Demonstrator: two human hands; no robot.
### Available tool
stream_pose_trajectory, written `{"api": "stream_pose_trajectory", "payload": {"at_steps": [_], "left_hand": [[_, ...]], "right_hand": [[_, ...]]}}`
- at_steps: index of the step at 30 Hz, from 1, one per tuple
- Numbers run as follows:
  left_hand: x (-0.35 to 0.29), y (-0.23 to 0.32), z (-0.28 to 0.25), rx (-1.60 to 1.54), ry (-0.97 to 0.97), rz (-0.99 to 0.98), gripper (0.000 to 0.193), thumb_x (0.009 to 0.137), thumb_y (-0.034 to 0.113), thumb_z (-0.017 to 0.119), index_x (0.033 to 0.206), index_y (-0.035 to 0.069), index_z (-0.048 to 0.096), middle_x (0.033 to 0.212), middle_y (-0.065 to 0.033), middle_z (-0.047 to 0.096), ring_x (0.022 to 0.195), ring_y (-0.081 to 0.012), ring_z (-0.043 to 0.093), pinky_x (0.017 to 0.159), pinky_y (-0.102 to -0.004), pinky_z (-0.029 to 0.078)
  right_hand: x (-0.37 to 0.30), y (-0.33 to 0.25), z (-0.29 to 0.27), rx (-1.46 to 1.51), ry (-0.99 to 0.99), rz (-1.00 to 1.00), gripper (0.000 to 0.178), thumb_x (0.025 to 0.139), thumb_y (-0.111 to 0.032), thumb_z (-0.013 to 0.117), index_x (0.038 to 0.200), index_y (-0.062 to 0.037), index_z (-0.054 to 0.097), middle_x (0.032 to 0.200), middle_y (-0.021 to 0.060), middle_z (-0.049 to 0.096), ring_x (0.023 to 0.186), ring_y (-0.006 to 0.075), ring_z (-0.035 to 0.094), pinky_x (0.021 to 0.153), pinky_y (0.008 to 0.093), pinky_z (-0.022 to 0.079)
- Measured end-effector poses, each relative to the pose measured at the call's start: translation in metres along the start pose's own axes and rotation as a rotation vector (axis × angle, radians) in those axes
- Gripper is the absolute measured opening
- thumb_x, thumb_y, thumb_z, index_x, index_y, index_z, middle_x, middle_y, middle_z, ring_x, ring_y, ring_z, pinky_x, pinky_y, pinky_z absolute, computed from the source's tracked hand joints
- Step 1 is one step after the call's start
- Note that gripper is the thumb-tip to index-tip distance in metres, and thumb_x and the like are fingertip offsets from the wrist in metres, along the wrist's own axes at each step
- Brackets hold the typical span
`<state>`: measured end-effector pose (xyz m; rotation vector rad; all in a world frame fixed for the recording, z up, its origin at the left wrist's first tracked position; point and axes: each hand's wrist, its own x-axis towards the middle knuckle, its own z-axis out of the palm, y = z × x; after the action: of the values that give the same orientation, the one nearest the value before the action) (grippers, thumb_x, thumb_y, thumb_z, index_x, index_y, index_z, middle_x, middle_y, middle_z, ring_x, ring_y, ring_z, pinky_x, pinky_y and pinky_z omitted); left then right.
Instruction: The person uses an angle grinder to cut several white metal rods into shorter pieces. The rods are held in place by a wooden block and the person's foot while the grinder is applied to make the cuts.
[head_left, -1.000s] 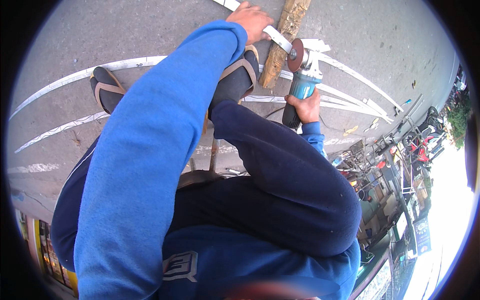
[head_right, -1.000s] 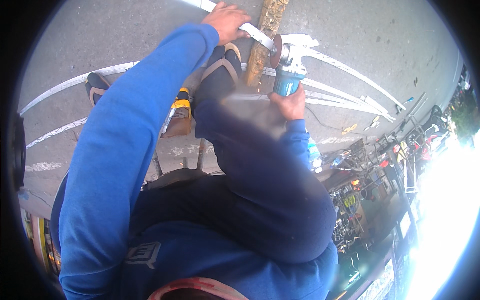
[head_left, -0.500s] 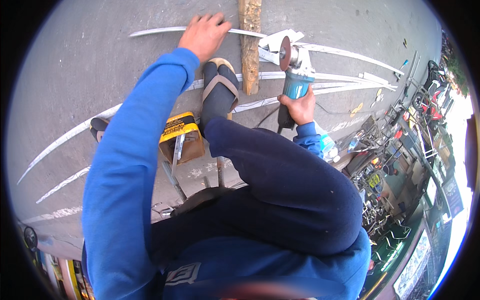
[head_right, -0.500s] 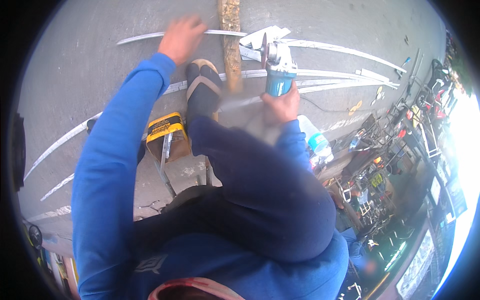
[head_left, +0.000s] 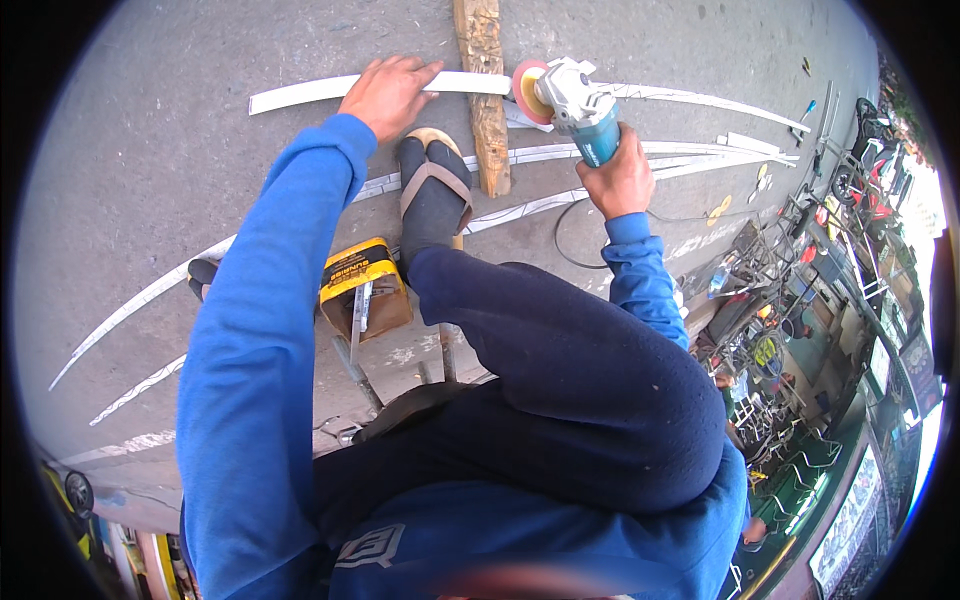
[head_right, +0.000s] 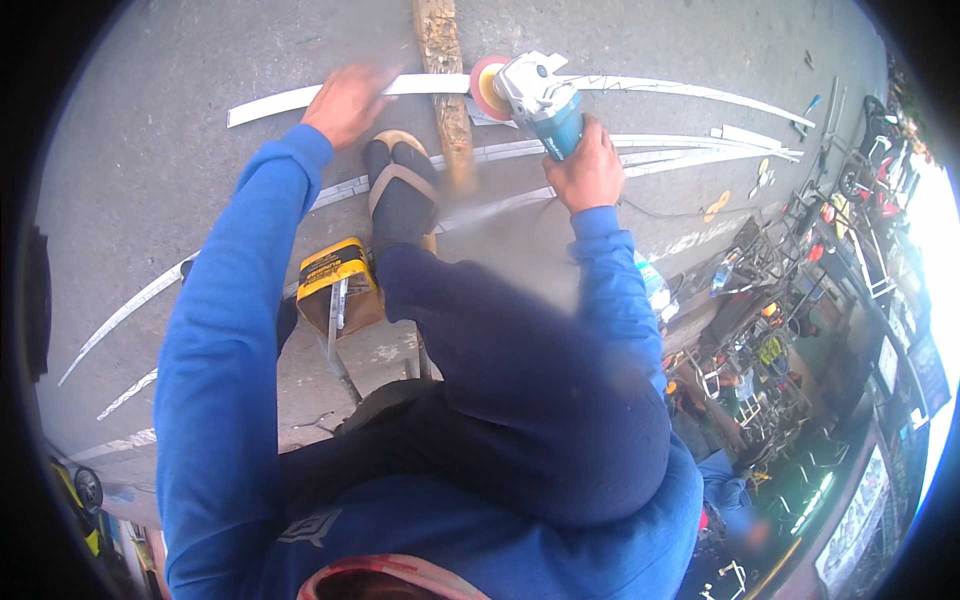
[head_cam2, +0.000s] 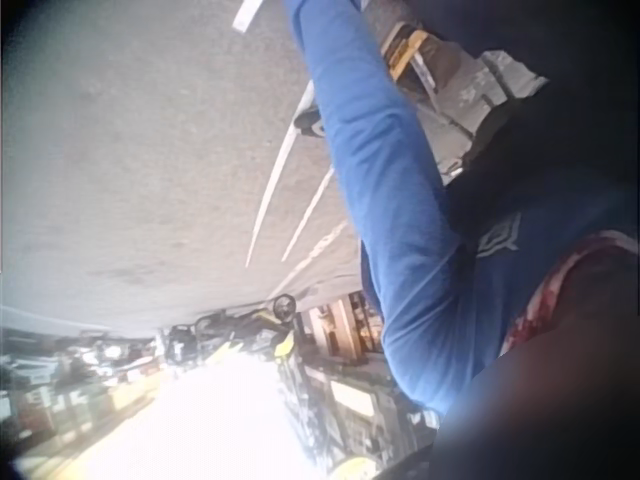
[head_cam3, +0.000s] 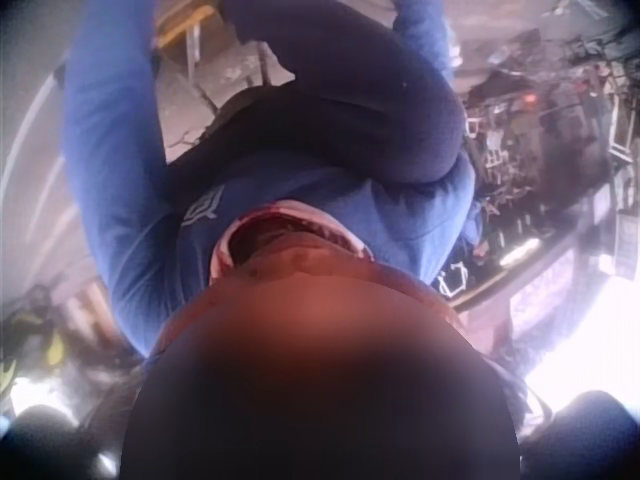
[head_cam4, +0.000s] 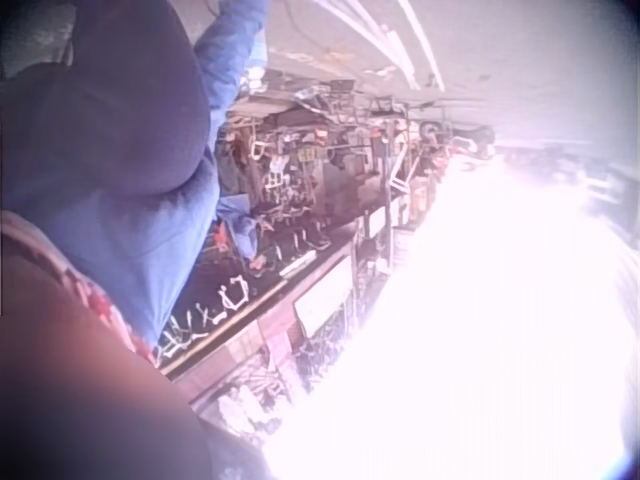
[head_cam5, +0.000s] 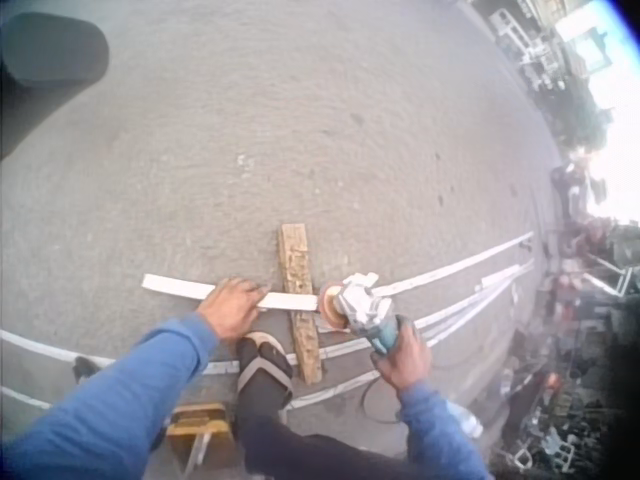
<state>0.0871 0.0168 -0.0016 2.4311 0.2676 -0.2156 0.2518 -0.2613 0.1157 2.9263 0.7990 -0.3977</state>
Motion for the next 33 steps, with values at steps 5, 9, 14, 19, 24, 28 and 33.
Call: {"api": "stream_pose_trajectory", "payload": {"at_steps": [5, 9, 14, 19, 24, 28, 33], "left_hand": [[0.001, 0.001, -0.001, -0.046, -0.018, -0.011, 0.042, 0.096, 0.026, 0.06, 0.136, 0.012, 0.057, 0.132, -0.0185, 0.059, 0.123, -0.037, 0.054, 0.107, -0.0477, 0.042], [0.004, 0.0, -0.006, -0.047, -0.049, 0.001, 0.041, 0.096, 0.027, 0.061, 0.134, 0.011, 0.058, 0.131, -0.0205, 0.059, 0.122, -0.0384, 0.055, 0.106, -0.0477, 0.043], [0.005, -0.001, -0.01, -0.096, -0.06, 0.006, 0.04, 0.095, 0.026, 0.062, 0.131, 0.009, 0.06, 0.128, -0.0214, 0.061, 0.12, -0.0394, 0.056, 0.105, -0.0475, 0.044], [0.005, -0.003, -0.007, -0.098, -0.03, 0.028, 0.039, 0.095, 0.025, 0.062, 0.13, 0.008, 0.061, 0.126, -0.0207, 0.062, 0.119, -0.0384, 0.057, 0.104, -0.0468, 0.044], [0.003, -0.004, -0.001, -0.067, 0.003, 0.029, 0.039, 0.095, 0.026, 0.062, 0.13, 0.008, 0.061, 0.126, -0.0205, 0.062, 0.119, -0.0379, 0.057, 0.104, -0.0466, 0.045], [0.003, -0.002, -0.005, -0.063, 0.0, 0.033, 0.039, 0.096, 0.027, 0.061, 0.13, 0.008, 0.061, 0.126, -0.02, 0.062, 0.119, -0.0377, 0.057, 0.105, -0.0463, 0.044], [0.018, 0.008, -0.031, -0.106, -0.14, -0.065, 0.041, 0.095, 0.03, 0.063, 0.13, 0.009, 0.064, 0.119, -0.0154, 0.065, 0.113, -0.0328, 0.06, 0.097, -0.0445, 0.049]], "right_hand": [[0.004, 0.001, 0.002, -0.016, 0.034, -0.107, 0.069, 0.063, -0.018, 0.078, 0.127, -0.0055, 0.055, 0.113, 0.0173, 0.066, 0.102, 0.0386, 0.066, 0.088, 0.0458, 0.054], [0.006, 0.004, 0.005, -0.044, 0.051, -0.176, 0.068, 0.064, -0.016, 0.079, 0.127, -0.005, 0.055, 0.113, 0.0181, 0.065, 0.103, 0.0386, 0.065, 0.088, 0.0462, 0.054], [0.016, 0.013, 0.001, -0.114, 0.045, -0.208, 0.068, 0.065, -0.015, 0.079, 0.128, -0.0063, 0.053, 0.112, 0.0166, 0.064, 0.1, 0.0386, 0.065, 0.086, 0.047, 0.053], [0.022, 0.017, -0.015, -0.124, -0.001, -0.134, 0.067, 0.065, -0.016, 0.079, 0.126, -0.0047, 0.054, 0.114, 0.0191, 0.065, 0.102, 0.0399, 0.065, 0.088, 0.0472, 0.054], [0.01, 0.009, -0.014, -0.055, 0.021, -0.129, 0.067, 0.065, -0.015, 0.079, 0.126, -0.0084, 0.054, 0.11, 0.0159, 0.065, 0.099, 0.0381, 0.066, 0.085, 0.0478, 0.054], [0.014, 0.005, -0.009, -0.07, 0.012, -0.158, 0.069, 0.064, -0.016, 0.08, 0.127, -0.0079, 0.053, 0.112, 0.0164, 0.066, 0.099, 0.0389, 0.066, 0.086, 0.048, 0.054], [0.018, 0.004, -0.012, 0.026, -0.051, 0.149, 0.069, 0.062, -0.021, 0.082, 0.123, -0.004, 0.055, 0.109, 0.0196, 0.068, 0.101, 0.0391, 0.067, 0.088, 0.0453, 0.054]]}}
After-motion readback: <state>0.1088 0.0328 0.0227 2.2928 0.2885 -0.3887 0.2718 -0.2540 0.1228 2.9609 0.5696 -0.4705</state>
